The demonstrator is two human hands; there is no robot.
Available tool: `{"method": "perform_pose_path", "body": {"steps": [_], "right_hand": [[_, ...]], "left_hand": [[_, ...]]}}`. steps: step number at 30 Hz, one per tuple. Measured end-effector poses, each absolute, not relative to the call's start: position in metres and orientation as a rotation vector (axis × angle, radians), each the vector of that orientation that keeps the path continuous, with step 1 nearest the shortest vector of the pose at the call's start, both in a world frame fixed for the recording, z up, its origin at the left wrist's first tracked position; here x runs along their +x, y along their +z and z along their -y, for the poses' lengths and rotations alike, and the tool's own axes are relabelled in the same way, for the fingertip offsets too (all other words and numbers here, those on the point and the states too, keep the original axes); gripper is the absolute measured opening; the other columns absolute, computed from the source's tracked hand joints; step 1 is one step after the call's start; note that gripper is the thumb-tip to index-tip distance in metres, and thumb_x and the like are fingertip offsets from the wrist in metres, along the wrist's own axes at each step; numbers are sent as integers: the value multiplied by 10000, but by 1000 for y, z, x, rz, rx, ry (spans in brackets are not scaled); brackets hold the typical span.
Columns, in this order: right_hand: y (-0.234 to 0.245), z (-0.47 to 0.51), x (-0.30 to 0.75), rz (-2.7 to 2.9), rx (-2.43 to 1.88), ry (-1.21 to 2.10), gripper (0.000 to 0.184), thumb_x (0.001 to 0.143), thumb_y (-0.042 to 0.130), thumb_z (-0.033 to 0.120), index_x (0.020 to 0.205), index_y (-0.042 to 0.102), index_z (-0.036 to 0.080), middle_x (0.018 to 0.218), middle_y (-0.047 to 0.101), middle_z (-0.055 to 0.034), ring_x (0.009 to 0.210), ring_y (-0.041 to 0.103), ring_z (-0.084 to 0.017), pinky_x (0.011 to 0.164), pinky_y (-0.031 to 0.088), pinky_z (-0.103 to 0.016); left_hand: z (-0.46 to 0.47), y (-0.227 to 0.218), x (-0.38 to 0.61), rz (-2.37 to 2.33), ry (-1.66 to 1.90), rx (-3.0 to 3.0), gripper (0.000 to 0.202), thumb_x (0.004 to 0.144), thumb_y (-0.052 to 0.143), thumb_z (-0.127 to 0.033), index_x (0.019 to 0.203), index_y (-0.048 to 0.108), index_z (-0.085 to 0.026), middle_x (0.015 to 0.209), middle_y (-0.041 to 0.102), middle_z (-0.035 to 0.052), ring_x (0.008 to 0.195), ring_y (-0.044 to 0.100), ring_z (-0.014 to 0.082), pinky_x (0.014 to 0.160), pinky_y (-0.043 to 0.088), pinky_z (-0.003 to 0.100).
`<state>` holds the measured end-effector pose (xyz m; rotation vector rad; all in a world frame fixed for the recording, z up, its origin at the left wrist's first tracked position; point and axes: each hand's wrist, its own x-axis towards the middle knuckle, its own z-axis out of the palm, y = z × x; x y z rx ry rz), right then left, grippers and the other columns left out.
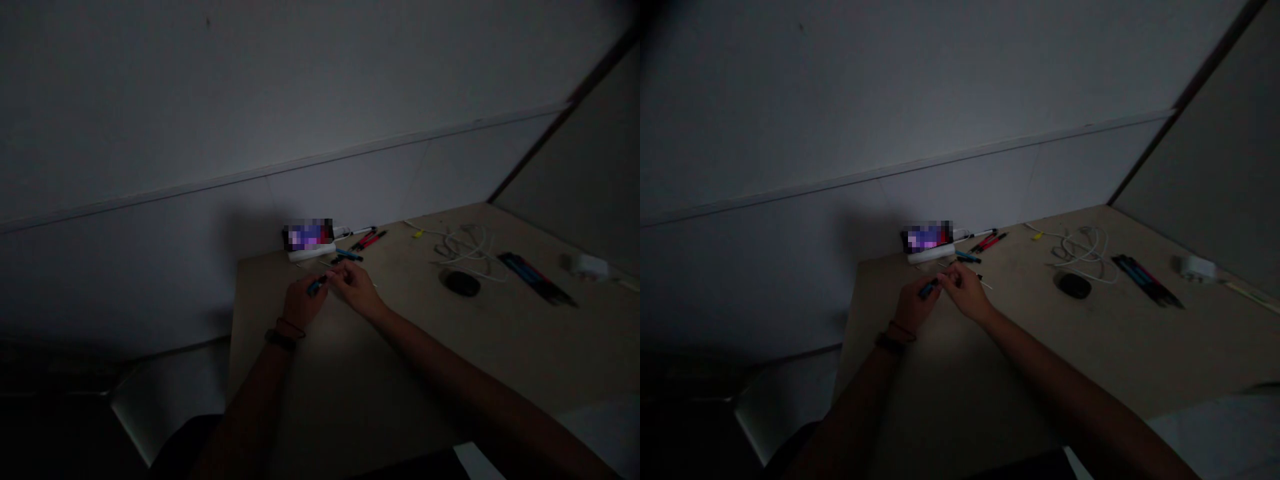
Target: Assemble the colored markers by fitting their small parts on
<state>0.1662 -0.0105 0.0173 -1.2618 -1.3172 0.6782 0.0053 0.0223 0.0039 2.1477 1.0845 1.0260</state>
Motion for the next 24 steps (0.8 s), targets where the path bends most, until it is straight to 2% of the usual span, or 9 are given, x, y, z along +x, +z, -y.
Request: {"method": "perform_pose_path", "body": {"steps": [6, 11, 17, 24], "right_hand": [[20, 8, 172, 1350, -1300, 657, 383, 866, 649, 597, 821, 631, 217, 616, 508, 36, 580, 468, -153, 559, 349, -281], [19, 8, 175, 1351, -1321, 622, 426, 876, 625, 616, 721, 535, 229, 601, 479, 42, 564, 439, -144, 560, 334, -280], [19, 9, 175, 1408, -1366, 522, 526, 902, 561, 671, 627, 451, 236, 568, 441, 35, 567, 432, -144, 552, 315, -276], [20, 9, 174, 1366, -1408, 523, 605, 863, 566, 748, 572, 437, 233, 540, 436, 32, 550, 442, -144, 549, 321, -276]], "left_hand": [[-23, 2, 3, -1013, 1109, 2096, 219, 962, 613, -340, 986, 750, -171, 822, 764, 46, 702, 685, 164, 683, 530, 271], [-25, -3, 4, -928, 1079, 2069, 223, 980, 603, -321, 1063, 752, -177, 834, 779, 50, 761, 721, 185, 761, 580, 307], [-27, -6, 3, -956, 1054, 2132, 223, 951, 677, -309, 1137, 766, -225, 1050, 787, 75, 973, 733, 221, 923, 583, 365], [-29, -7, 4, -971, 1039, 2138, 215, 941, 697, -285, 1135, 774, -234, 1071, 794, 72, 989, 742, 226, 949, 588, 382]]}}
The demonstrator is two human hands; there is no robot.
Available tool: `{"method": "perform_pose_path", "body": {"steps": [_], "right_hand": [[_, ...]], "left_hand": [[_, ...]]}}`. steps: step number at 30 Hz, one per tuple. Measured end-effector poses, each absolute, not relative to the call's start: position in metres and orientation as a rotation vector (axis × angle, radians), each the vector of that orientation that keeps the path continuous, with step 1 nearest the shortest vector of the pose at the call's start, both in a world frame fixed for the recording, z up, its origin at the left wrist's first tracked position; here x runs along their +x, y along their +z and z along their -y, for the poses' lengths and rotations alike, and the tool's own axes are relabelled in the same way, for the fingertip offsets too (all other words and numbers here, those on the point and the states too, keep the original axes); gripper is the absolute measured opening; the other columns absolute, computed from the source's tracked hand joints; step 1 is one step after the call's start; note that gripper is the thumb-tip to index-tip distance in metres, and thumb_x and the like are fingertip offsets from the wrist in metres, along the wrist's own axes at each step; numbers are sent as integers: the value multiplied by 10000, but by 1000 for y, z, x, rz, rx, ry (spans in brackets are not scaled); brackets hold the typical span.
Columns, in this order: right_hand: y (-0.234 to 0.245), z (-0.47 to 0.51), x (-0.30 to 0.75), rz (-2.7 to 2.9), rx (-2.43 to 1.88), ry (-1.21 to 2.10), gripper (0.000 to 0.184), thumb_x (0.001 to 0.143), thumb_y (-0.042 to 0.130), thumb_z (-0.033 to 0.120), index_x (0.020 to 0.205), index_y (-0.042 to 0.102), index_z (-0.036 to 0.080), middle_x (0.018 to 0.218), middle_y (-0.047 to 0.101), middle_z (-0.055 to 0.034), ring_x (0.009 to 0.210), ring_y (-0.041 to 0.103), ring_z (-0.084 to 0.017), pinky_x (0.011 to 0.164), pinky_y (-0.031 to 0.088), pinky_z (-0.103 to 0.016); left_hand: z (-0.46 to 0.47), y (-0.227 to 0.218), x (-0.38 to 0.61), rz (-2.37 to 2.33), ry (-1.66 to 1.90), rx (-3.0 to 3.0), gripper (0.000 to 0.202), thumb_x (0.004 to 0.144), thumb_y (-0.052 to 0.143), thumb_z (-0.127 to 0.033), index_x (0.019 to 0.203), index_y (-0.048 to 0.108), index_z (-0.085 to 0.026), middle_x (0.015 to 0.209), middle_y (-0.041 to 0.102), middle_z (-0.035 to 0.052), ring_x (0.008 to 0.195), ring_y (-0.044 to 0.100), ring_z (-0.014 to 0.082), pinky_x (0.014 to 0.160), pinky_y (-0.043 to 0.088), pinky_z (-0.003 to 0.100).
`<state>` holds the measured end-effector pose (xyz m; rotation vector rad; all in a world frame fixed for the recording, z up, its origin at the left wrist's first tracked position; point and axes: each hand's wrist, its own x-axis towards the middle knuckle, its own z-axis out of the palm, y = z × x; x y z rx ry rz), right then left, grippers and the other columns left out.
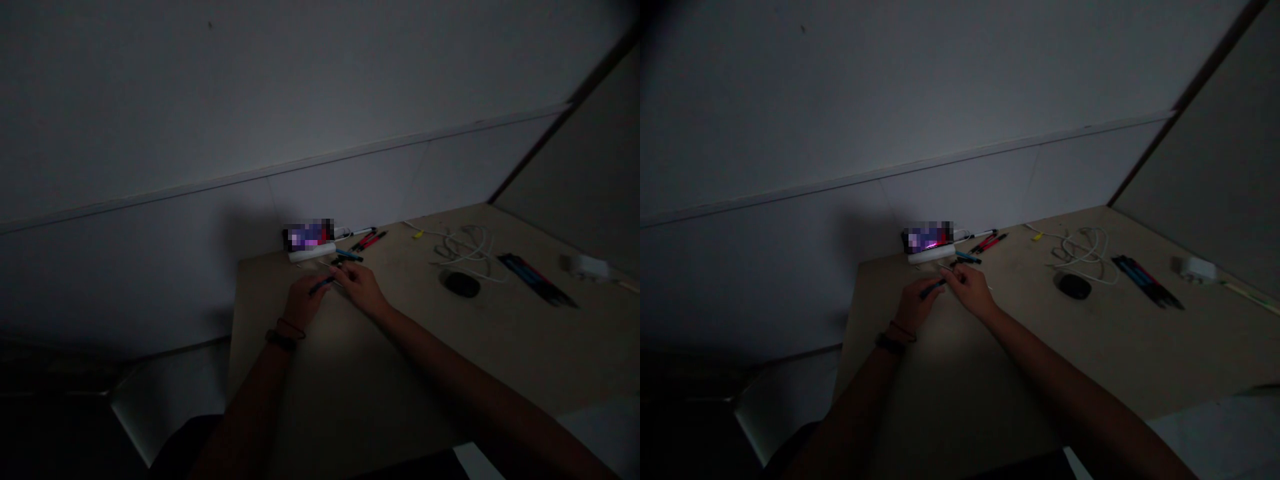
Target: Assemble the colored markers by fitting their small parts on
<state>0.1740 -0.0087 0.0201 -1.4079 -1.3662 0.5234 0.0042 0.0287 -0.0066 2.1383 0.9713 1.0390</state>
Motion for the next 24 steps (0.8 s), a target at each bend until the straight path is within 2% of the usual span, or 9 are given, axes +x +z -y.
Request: {"method": "perform_pose_path", "body": {"steps": [2, 5, 7, 9, 13, 18, 20, 22, 24], "right_hand": [[20, 9, 174, 1352, -1394, 557, 542, 860, 601, 711, 635, 515, 226, 558, 468, 33, 552, 453, -147, 553, 333, -277], [20, 10, 173, 1329, -1341, 635, 430, 865, 634, 638, 908, 667, 211, 585, 494, 46, 549, 462, -152, 554, 346, -277], [20, 10, 173, 1341, -1296, 670, 433, 870, 634, 600, 1037, 702, 206, 598, 504, 46, 555, 469, -154, 557, 353, -277], [21, 10, 173, 1351, -1274, 679, 422, 868, 634, 578, 1026, 731, 199, 618, 528, 34, 564, 477, -152, 559, 360, -277], [21, 9, 172, 1293, -1289, 700, 413, 833, 671, 593, 882, 744, 190, 582, 516, 32, 553, 460, -145, 539, 354, -271], [22, 7, 171, 1200, -1296, 736, 494, 743, 741, 661, 622, 586, 207, 561, 476, 33, 540, 426, -130, 507, 332, -262], [23, 7, 171, 1203, -1288, 744, 472, 739, 750, 658, 685, 628, 205, 560, 463, 41, 539, 425, -132, 509, 336, -264], [24, 7, 172, 1225, -1265, 776, 466, 763, 735, 647, 874, 716, 195, 559, 445, 55, 527, 417, -132, 511, 333, -265], [23, 8, 173, 1242, -1242, 803, 512, 795, 702, 640, 1038, 738, 190, 558, 415, 67, 512, 394, -126, 510, 320, -265]], "left_hand": [[-28, -6, 5, -988, 1040, 2113, 218, 949, 682, -279, 1141, 770, -226, 1072, 797, 76, 988, 746, 227, 952, 590, 383], [-28, -5, 5, -991, 1042, 2071, 216, 960, 661, -277, 1138, 768, -218, 1054, 801, 74, 976, 752, 226, 946, 595, 383], [-27, -5, 5, -978, 1045, 2049, 220, 963, 655, -277, 1143, 767, -216, 1049, 803, 73, 975, 753, 225, 949, 595, 382], [-27, -4, 4, -968, 1047, 2033, 226, 965, 651, -272, 1152, 765, -216, 1051, 804, 73, 980, 754, 225, 950, 594, 377], [-27, -4, 4, -991, 1043, 2032, 221, 958, 663, -278, 1144, 770, -228, 1090, 799, 71, 1007, 749, 227, 974, 584, 379], [-27, -5, 4, -981, 1058, 2031, 236, 930, 699, -264, 1155, 767, -239, 1128, 792, 64, 1039, 740, 226, 990, 574, 383], [-27, -4, 4, -982, 1054, 2024, 226, 932, 696, -269, 1144, 770, -242, 1123, 793, 60, 1029, 741, 225, 989, 574, 385], [-26, -3, 4, -990, 1051, 2015, 197, 943, 680, -278, 1110, 780, -244, 1113, 795, 58, 1012, 744, 224, 983, 574, 383], [-26, -1, 4, -993, 1050, 2007, 185, 955, 662, -287, 1084, 786, -239, 1092, 799, 58, 990, 747, 222, 968, 577, 374]]}}
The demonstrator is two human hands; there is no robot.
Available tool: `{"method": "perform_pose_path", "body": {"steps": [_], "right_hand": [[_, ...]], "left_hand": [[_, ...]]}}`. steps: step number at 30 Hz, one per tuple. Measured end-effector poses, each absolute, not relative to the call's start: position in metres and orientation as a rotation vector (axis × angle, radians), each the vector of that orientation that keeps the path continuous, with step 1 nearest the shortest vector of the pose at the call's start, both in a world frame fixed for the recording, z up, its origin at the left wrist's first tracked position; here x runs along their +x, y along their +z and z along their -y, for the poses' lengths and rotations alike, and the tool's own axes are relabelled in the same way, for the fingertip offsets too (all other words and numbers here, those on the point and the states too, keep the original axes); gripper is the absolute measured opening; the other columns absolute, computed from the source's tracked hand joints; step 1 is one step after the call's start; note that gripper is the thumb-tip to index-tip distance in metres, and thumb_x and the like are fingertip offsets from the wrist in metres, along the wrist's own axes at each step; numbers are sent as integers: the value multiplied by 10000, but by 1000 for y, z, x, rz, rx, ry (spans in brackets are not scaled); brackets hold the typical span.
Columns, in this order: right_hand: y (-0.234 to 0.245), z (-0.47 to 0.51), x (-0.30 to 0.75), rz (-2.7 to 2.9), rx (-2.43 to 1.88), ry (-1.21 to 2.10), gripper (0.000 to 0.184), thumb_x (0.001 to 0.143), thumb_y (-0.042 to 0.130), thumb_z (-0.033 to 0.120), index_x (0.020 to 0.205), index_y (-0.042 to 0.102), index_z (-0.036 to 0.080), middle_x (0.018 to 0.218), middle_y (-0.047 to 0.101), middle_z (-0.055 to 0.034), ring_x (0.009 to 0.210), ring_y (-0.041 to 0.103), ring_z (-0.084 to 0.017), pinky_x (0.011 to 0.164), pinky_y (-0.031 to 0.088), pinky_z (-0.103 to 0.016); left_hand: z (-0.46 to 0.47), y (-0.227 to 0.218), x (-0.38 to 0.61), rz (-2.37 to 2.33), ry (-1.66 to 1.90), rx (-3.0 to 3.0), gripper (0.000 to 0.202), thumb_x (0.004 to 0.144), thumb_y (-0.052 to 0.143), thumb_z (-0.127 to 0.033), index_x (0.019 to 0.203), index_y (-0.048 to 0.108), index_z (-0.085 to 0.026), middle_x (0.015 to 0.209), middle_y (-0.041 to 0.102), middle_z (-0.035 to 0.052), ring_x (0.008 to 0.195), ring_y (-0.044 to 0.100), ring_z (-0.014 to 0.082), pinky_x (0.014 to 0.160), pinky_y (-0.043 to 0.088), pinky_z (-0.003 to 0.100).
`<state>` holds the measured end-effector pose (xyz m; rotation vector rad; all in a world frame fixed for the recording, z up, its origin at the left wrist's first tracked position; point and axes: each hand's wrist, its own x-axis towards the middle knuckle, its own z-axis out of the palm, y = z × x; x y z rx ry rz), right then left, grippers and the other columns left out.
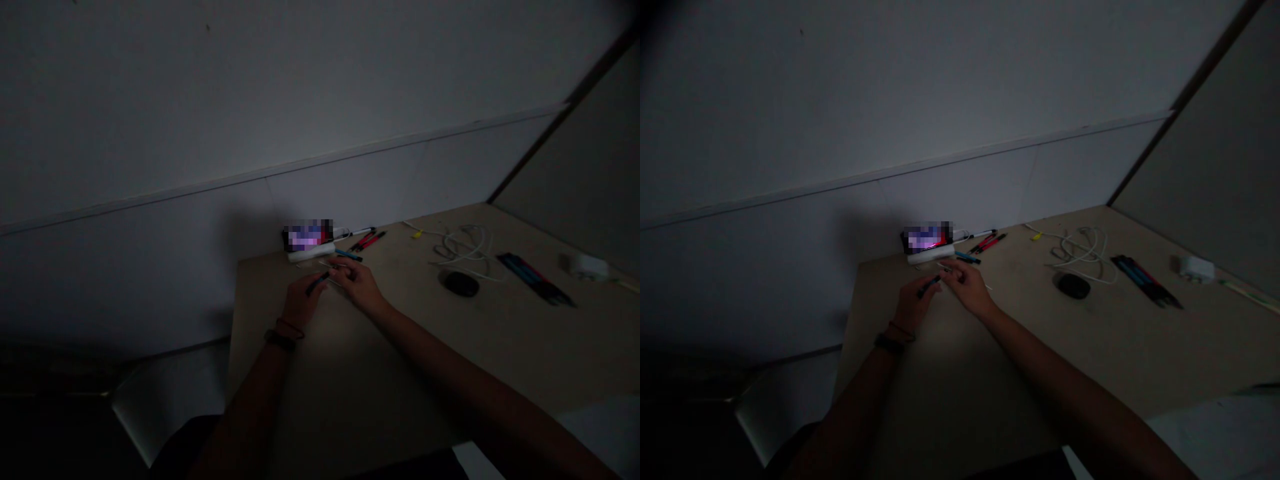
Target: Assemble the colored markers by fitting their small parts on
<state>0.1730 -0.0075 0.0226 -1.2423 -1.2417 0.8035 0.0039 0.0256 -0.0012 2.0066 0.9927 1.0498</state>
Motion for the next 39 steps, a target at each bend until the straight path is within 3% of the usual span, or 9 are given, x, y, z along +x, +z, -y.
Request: {"method": "perform_pose_path", "body": {"steps": [3, 10, 12, 17, 24, 29, 31, 35, 39], "right_hand": [[19, 7, 174, 1230, -1245, 803, 520, 811, 673, 646, 1045, 750, 189, 554, 388, 68, 498, 360, -119, 496, 289, -263], [17, 4, 173, 1128, -1273, 787, 494, 718, 758, 678, 737, 675, 191, 544, 438, 53, 507, 382, -117, 488, 306, -260], [17, 5, 173, 1126, -1270, 777, 485, 723, 763, 666, 773, 690, 188, 545, 435, 57, 509, 391, -119, 495, 321, -262], [17, 5, 174, 1162, -1241, 816, 531, 775, 725, 621, 1059, 758, 173, 554, 405, 69, 498, 365, -113, 488, 303, -262], [13, 4, 172, 1151, -1234, 844, 482, 759, 734, 600, 966, 773, 166, 549, 421, 64, 502, 375, -110, 486, 306, -255], [16, 5, 172, 1178, -1220, 875, 483, 793, 714, 566, 1089, 765, 188, 545, 397, 72, 485, 347, -112, 482, 282, -258], [17, 6, 171, 1189, -1233, 864, 450, 785, 716, 584, 998, 763, 191, 545, 409, 66, 492, 360, -118, 481, 281, -260], [17, 6, 170, 1141, -1249, 848, 430, 738, 757, 619, 810, 685, 201, 548, 447, 54, 502, 380, -119, 482, 291, -258], [19, 6, 169, 1118, -1231, 903, 452, 721, 781, 601, 902, 698, 195, 543, 431, 69, 488, 359, -106, 472, 255, -245]], "left_hand": [[-25, 0, 4, -987, 1055, 2004, 189, 964, 646, -292, 1069, 788, -223, 1049, 805, 60, 963, 752, 221, 948, 582, 363], [-25, 0, 4, -995, 1045, 2018, 199, 963, 639, -272, 1100, 776, -224, 1051, 803, 53, 972, 747, 216, 950, 577, 362], [-25, 1, 5, -998, 1039, 2008, 197, 963, 637, -276, 1092, 776, -222, 1046, 803, 54, 972, 745, 217, 946, 575, 356], [-23, 6, 4, -1003, 1013, 1996, 245, 1005, 558, -307, 956, 776, -209, 946, 800, 54, 890, 735, 208, 882, 571, 330], [-22, 10, 3, -983, 963, 1999, 328, 1033, 498, -351, 902, 755, -196, 839, 767, 38, 780, 699, 169, 761, 540, 261], [-23, 8, 3, -959, 957, 2016, 346, 1041, 473, -351, 908, 751, -193, 819, 760, 36, 692, 661, 157, 720, 525, 262], [-23, 7, 3, -953, 944, 2026, 357, 1047, 456, -352, 926, 752, -194, 802, 755, 35, 651, 638, 152, 694, 516, 263], [-23, 7, 4, -913, 953, 2017, 332, 1041, 473, -359, 994, 755, -191, 822, 761, 39, 668, 648, 155, 704, 517, 264], [-23, 6, 5, -901, 968, 2023, 322, 1030, 500, -373, 1002, 755, -178, 819, 761, 43, 709, 664, 164, 738, 520, 272]]}}
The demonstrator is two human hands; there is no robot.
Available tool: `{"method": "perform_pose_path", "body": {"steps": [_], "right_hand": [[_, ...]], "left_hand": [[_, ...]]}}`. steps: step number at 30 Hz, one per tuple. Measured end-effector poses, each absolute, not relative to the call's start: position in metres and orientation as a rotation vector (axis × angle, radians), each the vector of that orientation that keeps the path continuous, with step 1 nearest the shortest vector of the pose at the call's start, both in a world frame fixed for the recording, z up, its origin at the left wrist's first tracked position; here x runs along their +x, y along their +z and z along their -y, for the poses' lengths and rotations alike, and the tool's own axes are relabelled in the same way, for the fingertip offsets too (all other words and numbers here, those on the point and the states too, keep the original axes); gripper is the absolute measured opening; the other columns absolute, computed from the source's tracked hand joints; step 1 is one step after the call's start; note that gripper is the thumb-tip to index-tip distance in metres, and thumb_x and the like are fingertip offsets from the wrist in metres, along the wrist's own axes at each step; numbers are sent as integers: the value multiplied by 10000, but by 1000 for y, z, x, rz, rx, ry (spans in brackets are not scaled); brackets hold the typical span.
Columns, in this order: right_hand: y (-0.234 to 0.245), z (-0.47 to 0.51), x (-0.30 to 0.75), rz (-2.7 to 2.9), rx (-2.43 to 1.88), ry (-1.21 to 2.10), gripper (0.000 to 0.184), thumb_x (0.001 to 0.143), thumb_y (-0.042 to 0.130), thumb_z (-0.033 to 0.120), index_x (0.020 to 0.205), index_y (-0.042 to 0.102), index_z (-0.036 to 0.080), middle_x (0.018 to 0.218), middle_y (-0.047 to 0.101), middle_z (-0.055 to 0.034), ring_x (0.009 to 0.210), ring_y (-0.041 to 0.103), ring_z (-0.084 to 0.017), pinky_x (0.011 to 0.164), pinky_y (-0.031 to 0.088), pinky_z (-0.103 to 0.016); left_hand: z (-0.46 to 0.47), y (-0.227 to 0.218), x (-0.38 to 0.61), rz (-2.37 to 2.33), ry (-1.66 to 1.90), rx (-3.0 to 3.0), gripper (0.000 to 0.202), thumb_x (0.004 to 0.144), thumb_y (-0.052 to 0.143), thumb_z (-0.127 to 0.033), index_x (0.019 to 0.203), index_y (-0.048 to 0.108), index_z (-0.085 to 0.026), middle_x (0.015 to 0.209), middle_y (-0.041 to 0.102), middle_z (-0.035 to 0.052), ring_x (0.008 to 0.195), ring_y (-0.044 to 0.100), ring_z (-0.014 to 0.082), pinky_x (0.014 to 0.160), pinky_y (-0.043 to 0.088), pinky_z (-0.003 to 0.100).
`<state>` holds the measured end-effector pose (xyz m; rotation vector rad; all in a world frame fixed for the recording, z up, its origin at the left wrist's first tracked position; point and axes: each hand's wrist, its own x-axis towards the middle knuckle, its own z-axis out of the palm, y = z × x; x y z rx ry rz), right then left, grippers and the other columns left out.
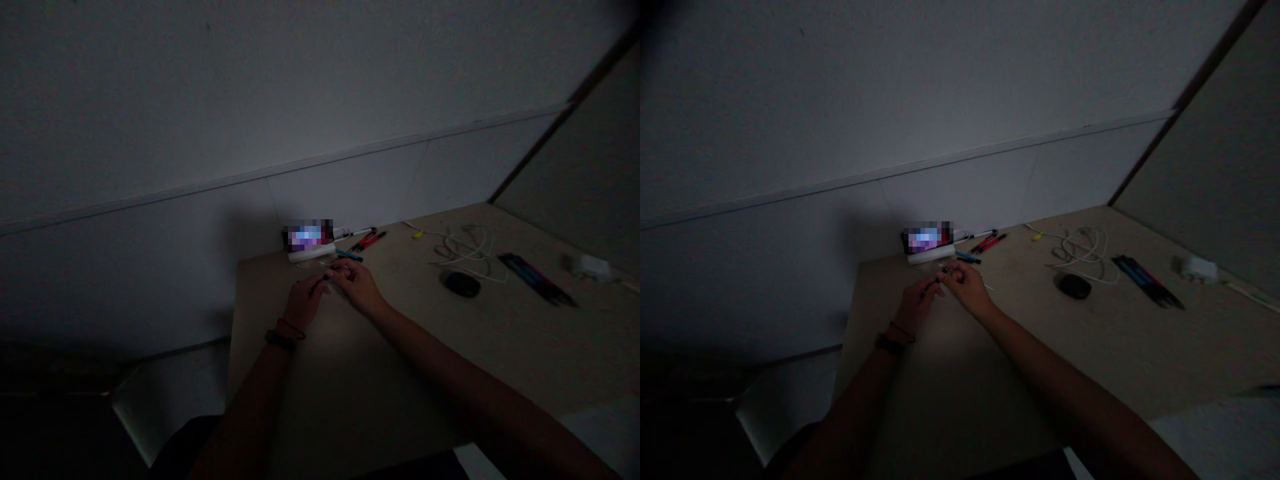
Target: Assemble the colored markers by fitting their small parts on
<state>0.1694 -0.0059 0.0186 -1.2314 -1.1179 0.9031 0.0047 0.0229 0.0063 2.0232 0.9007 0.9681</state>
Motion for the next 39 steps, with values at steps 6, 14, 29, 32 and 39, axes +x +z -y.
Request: {"method": "perform_pose_path", "body": {"steps": [6, 14, 29, 32, 39], "right_hand": [[19, 8, 169, 1139, -1165, 1026, 453, 766, 728, 602, 931, 746, 180, 530, 410, 69, 461, 311, -94, 467, 209, -250], [18, 7, 169, 1115, -1229, 891, 383, 732, 783, 555, 803, 706, 186, 539, 439, 71, 497, 354, -97, 483, 257, -242], [17, 10, 159, 1033, -1221, 840, 451, 703, 803, 603, 695, 566, 220, 515, 405, 87, 478, 339, -97, 473, 280, -242], [19, 11, 158, 1084, -1193, 884, 417, 747, 759, 607, 834, 659, 211, 549, 485, 62, 515, 432, -125, 501, 339, -247], [23, 14, 160, 1175, -1208, 861, 394, 802, 685, 602, 790, 680, 209, 600, 575, 19, 585, 526, -159, 546, 395, -262]], "left_hand": [[-22, 7, 4, -917, 967, 2010, 414, 1055, 426, -394, 916, 745, -170, 763, 726, 35, 662, 625, 145, 694, 486, 253], [-22, 9, 4, -912, 950, 1984, 350, 1031, 463, -379, 977, 743, -176, 758, 725, 25, 664, 631, 148, 678, 483, 251], [-20, 11, 5, -933, 949, 2028, 298, 1010, 505, -360, 869, 697, -181, 683, 674, 0, 634, 620, 144, 656, 457, 250], [-19, 11, 5, -928, 968, 2020, 293, 1022, 482, -349, 894, 688, -184, 680, 675, 0, 633, 625, 148, 662, 459, 258], [-18, 12, 6, -903, 971, 2032, 345, 1047, 414, -327, 821, 634, -186, 633, 640, -4, 607, 605, 142, 672, 451, 264]]}}
